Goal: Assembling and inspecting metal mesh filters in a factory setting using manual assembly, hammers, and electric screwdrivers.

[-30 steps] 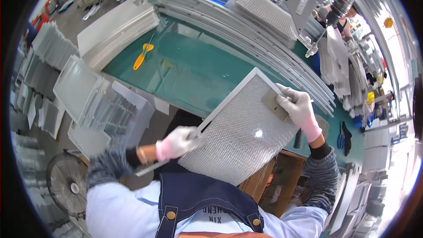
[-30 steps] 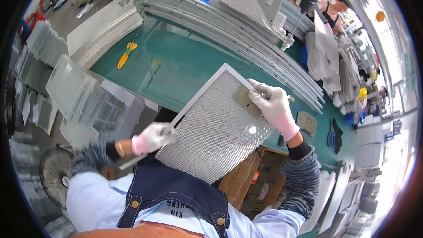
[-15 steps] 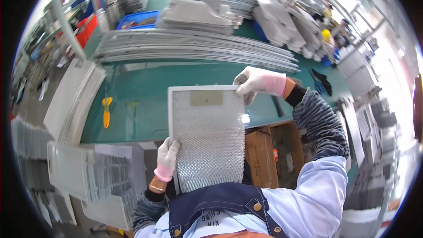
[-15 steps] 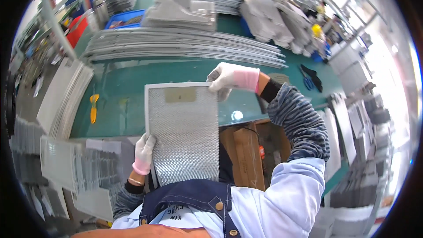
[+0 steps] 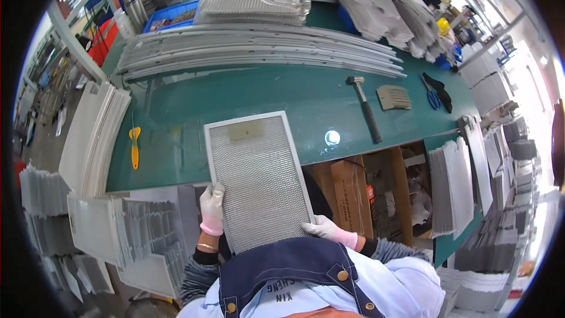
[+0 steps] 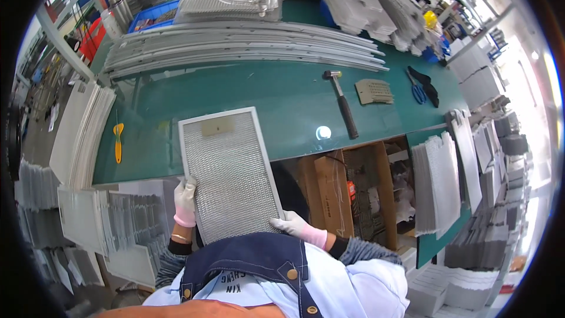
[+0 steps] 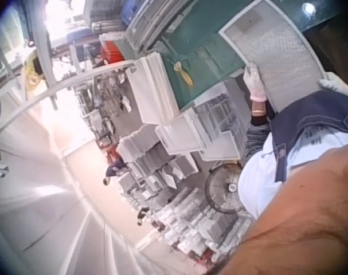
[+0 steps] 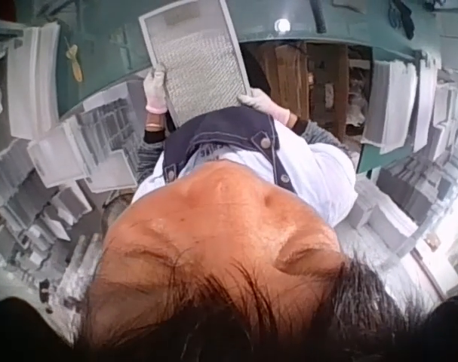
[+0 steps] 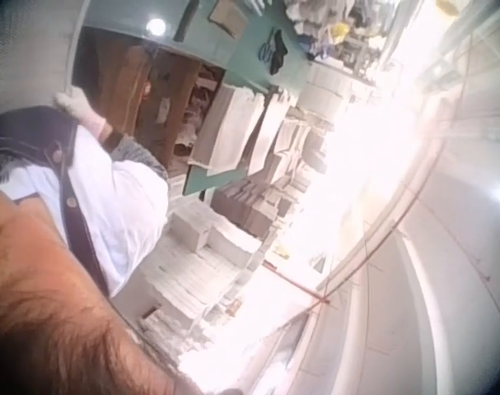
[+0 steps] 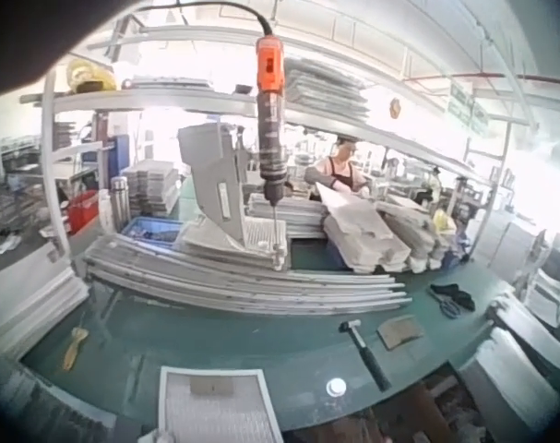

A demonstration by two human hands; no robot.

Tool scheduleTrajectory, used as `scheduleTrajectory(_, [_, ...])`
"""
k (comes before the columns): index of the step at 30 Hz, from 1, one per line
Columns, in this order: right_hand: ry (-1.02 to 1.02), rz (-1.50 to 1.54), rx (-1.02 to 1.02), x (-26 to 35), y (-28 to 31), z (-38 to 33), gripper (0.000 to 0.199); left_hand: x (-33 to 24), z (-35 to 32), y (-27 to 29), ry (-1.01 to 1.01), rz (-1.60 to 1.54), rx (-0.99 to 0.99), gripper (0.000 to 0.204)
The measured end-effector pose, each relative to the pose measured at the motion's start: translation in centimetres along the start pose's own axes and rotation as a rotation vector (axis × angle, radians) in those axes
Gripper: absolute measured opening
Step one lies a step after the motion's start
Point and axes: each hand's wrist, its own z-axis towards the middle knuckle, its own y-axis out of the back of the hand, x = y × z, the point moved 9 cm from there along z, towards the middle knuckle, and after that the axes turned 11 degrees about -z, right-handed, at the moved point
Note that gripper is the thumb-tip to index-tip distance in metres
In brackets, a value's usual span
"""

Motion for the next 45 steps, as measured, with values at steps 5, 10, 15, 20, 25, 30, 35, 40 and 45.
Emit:
scheduleTrajectory(5, [0.131,-0.102,-0.228,-0.1,1.3,0.0,0.038,3.5,-8.0,0.9,0.284,0.295,0.159,0.038])
scheduleTrajectory(10, [0.652,-0.553,-0.491,10.7,-1.1,2.9,0.020,-3.3,-6.2,1.1,-0.026,0.307,0.060,0.041])
scheduleTrajectory(15, [0.515,-0.069,0.011,24.5,-5.7,8.2,0.025,-14.3,1.5,-1.1,-0.292,0.287,0.108,0.032])
scheduleTrajectory(20, [0.813,-0.358,-0.223,31.9,-5.3,10.1,0.017,-18.7,5.9,-4.7,-0.316,-0.055,0.192,0.034])
scheduleTrajectory(25, [0.627,-0.050,-0.031,33.1,-7.7,11.3,0.013,-21.2,7.0,-4.2,-0.390,-0.017,0.155,0.034])
scheduleTrajectory(30, [0.916,-0.729,-0.532,36.2,-5.9,11.1,0.017,-20.6,9.6,-3.5,-0.454,-0.020,0.037,0.031])
scheduleTrajectory(35, [0.601,-0.133,0.165,35.8,-8.2,12.2,0.018,-21.7,9.4,-3.8,-0.408,-0.163,0.100,0.031])
scheduleTrajectory(40, [0.734,-0.174,0.011,36.7,-8.0,12.0,0.026,-20.1,9.4,-3.2,-0.452,-0.271,0.060,0.030])
scheduleTrajectory(45, [0.664,-0.470,0.320,38.8,-9.9,8.4,0.044,-7.5,7.9,-3.4,-0.243,-0.392,-0.111,0.029])
